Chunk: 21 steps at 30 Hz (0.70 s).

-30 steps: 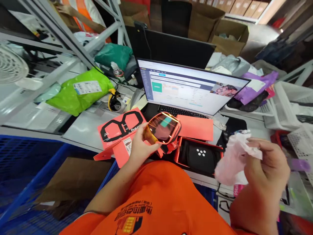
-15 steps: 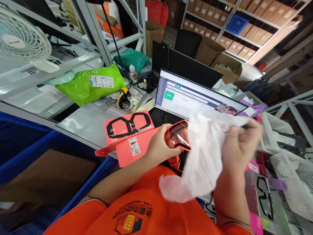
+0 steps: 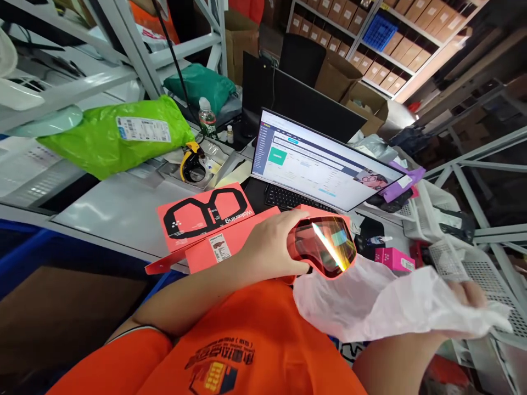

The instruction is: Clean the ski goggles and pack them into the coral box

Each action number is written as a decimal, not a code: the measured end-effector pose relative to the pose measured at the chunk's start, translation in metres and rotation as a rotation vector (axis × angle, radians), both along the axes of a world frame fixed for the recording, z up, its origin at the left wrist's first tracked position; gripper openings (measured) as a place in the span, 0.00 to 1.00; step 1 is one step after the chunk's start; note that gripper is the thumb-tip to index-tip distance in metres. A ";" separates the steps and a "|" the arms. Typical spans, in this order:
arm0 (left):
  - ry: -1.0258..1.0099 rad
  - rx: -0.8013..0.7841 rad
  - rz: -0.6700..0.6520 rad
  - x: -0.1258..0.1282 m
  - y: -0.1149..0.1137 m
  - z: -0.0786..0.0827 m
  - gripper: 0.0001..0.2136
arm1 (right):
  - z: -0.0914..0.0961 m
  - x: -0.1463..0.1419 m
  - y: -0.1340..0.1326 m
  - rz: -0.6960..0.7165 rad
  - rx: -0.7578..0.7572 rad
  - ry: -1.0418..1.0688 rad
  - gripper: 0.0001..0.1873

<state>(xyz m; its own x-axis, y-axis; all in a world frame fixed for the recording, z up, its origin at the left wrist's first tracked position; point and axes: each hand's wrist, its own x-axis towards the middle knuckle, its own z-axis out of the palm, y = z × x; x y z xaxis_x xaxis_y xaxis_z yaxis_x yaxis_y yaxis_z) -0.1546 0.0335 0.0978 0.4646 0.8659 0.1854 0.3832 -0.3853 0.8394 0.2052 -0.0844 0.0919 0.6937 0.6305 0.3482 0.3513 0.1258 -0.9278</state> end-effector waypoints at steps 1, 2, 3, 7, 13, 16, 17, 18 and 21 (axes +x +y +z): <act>-0.005 0.015 -0.015 -0.002 0.000 0.001 0.36 | -0.004 0.003 -0.008 0.013 -0.037 0.041 0.36; -0.008 0.034 -0.034 -0.004 0.001 0.001 0.36 | -0.009 0.005 -0.015 0.059 -0.090 0.079 0.38; -0.012 0.060 -0.057 -0.006 0.002 0.001 0.36 | -0.013 0.004 -0.021 0.143 -0.157 0.108 0.39; -0.039 0.180 -0.176 -0.011 0.010 0.001 0.35 | -0.019 -0.024 -0.029 0.432 -0.207 0.083 0.27; -0.085 0.347 -0.188 -0.012 0.017 -0.001 0.34 | -0.012 -0.085 -0.011 0.240 0.263 -0.044 0.11; -0.119 0.421 -0.194 -0.014 0.018 -0.002 0.34 | -0.016 -0.101 -0.003 0.207 0.331 -0.069 0.09; -0.127 0.433 -0.198 -0.015 0.018 -0.002 0.33 | -0.017 -0.104 -0.002 0.215 0.354 -0.075 0.09; -0.134 0.443 -0.200 -0.017 0.018 -0.002 0.33 | -0.018 -0.108 -0.001 0.224 0.378 -0.085 0.08; -0.153 0.458 -0.200 -0.020 0.020 -0.001 0.34 | -0.015 -0.116 0.001 0.205 0.423 -0.141 0.05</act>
<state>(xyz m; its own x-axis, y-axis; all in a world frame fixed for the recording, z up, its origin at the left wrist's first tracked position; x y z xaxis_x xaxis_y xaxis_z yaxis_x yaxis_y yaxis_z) -0.1746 0.0535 0.0964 0.5509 0.5768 0.6032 0.1504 -0.7795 0.6080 0.0891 -0.0837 0.0771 0.4976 0.5322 0.6849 0.3987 0.5609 -0.7255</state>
